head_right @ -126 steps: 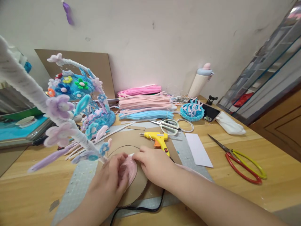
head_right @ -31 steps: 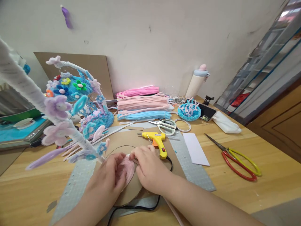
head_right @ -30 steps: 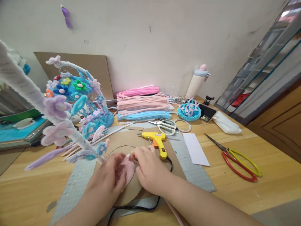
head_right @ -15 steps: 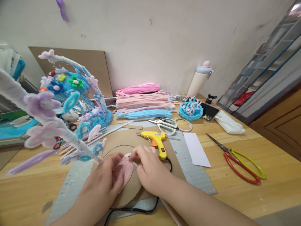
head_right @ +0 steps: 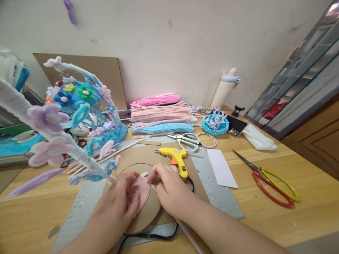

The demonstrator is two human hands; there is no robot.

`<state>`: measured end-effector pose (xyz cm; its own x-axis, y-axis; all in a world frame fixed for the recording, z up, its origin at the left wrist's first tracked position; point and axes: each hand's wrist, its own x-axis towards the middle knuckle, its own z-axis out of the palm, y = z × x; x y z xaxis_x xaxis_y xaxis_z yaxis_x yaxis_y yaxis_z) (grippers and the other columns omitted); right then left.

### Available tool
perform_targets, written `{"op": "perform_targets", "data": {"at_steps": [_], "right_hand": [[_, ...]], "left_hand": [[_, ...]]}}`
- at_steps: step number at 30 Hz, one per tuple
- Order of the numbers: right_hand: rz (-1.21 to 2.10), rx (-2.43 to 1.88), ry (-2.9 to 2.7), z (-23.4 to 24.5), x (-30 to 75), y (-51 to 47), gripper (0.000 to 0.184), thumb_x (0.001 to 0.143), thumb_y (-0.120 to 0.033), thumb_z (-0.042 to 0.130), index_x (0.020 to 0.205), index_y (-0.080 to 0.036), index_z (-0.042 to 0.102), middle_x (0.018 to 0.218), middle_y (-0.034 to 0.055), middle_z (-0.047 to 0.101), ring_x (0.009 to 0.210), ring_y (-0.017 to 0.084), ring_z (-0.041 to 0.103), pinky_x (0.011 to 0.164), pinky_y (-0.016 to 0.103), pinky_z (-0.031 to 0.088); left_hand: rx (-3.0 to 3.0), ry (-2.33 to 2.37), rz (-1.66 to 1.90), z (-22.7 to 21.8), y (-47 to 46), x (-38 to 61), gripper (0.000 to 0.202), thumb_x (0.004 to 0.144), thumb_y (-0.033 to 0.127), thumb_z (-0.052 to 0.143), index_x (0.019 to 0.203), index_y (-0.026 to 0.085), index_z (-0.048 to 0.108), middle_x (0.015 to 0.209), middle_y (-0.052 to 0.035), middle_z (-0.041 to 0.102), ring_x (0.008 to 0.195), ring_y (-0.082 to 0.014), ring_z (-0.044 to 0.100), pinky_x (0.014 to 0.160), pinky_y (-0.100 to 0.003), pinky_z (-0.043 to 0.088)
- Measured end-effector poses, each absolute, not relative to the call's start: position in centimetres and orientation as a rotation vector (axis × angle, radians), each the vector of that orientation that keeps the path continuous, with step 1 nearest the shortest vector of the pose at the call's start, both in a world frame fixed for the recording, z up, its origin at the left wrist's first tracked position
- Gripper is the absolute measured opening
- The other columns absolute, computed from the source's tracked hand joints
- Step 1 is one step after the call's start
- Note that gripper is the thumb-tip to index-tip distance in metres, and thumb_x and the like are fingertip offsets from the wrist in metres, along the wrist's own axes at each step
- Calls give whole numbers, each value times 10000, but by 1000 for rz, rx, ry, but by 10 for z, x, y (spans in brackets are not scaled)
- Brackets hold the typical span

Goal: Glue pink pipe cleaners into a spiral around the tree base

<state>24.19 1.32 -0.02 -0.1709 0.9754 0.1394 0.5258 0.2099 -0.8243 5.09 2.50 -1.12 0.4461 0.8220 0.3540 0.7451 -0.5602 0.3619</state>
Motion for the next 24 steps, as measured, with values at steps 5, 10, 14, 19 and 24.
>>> {"op": "perform_targets", "data": {"at_steps": [5,10,14,19,24], "right_hand": [[808,-1421,-1809,1,242,12,362,719,43,387,898,-224,556,884,24,582,867,198,517,775,369,431],[790,-1463,-1832,3,241,12,346,717,40,398,876,-224,554,876,20,581,861,204,490,767,369,404],[788,-1466,-1833,3,240,12,340,718,41,399,866,-225,548,871,14,579,862,204,488,770,367,391],[790,-1473,-1835,2,240,12,354,717,45,394,877,-228,552,871,14,577,861,206,486,764,364,385],[772,-1467,-1841,1,240,11,356,710,47,397,875,-230,550,869,12,576,851,203,485,760,359,382]], "left_hand": [[2556,1366,759,-10,26,50,330,834,192,488,1159,187,432,1054,-98,653,959,-225,649,785,-366,545],[2537,1379,759,-9,26,49,332,822,193,500,1149,204,439,1040,-85,660,927,-223,663,758,-353,554],[2549,1372,758,-11,27,48,349,819,206,511,1160,196,439,1046,-91,660,930,-227,663,759,-357,555],[2547,1373,782,-12,26,51,319,831,186,480,1147,183,442,1042,-107,652,946,-235,652,773,-377,548],[2509,1386,788,-10,24,54,263,817,163,465,1079,187,457,1015,-99,649,949,-240,644,775,-397,542]]}}
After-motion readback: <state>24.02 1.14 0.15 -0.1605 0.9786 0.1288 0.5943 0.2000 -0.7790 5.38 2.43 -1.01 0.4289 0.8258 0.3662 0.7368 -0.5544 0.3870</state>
